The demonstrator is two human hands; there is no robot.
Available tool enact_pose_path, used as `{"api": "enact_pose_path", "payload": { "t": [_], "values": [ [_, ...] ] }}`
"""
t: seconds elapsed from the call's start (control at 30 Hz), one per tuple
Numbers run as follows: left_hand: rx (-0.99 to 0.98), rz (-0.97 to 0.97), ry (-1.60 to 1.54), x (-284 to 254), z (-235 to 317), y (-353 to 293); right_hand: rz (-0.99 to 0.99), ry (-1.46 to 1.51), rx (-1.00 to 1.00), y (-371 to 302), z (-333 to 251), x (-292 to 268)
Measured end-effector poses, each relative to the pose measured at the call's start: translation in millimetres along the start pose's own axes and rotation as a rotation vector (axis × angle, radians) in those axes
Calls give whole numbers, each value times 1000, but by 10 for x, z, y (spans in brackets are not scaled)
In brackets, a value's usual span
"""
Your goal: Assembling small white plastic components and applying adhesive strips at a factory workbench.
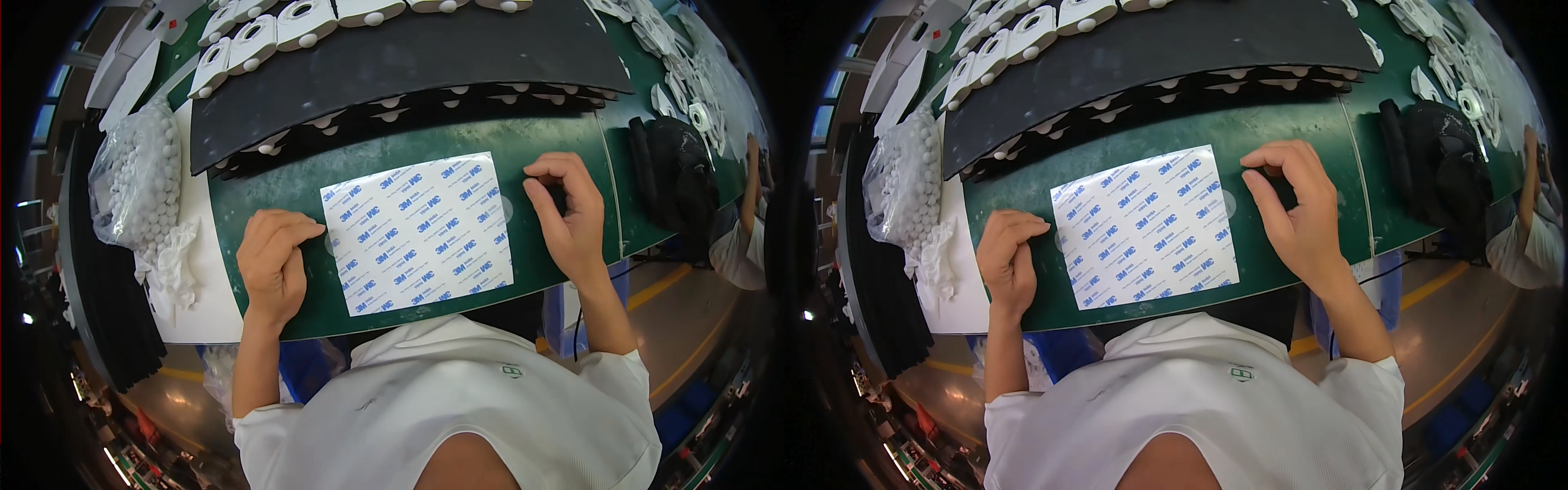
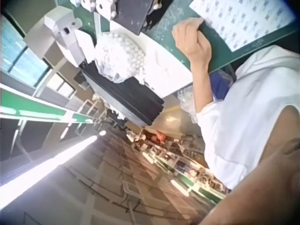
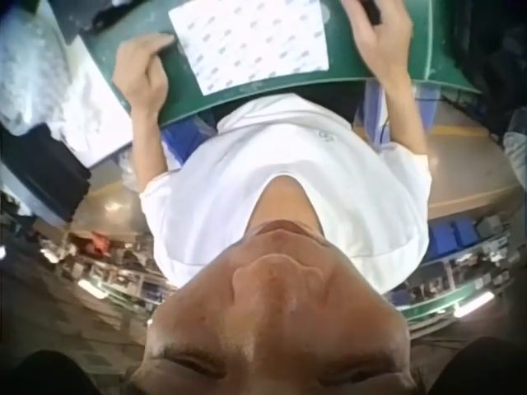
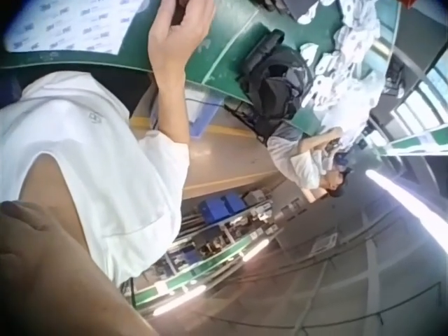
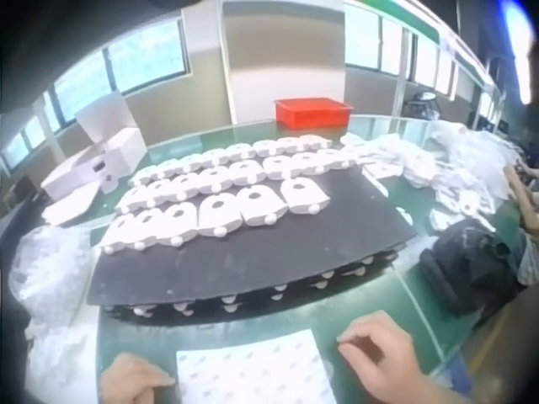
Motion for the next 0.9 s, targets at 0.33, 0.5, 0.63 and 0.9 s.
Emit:
{"api": "enact_pose_path", "payload": {
  "t": [0.33, 0.5, 0.63, 0.9],
  "values": [
    [-143, -52, 10, 3, 50, -137, -43, -94, -27, 3, -116, 12],
    [-121, -67, 52, -6, 74, -73, -97, -195, -135, 107, -261, 122],
    [-179, -87, -5, -25, 78, 4, -330, -137, -228, 339, -535, 468],
    [-138, 40, 22, -45, 424, -260, -663, -152, -330, 414, -918, 1203]
  ]
}}
Point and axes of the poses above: each hand's wrist, its own y-axis towards the middle knuckle, its own x-axis out of the palm, z = x × y, the point moved 7 cm from there along y, towards the middle knuckle, and after that the axes turned 1 degree about y, right-handed, at the moved point
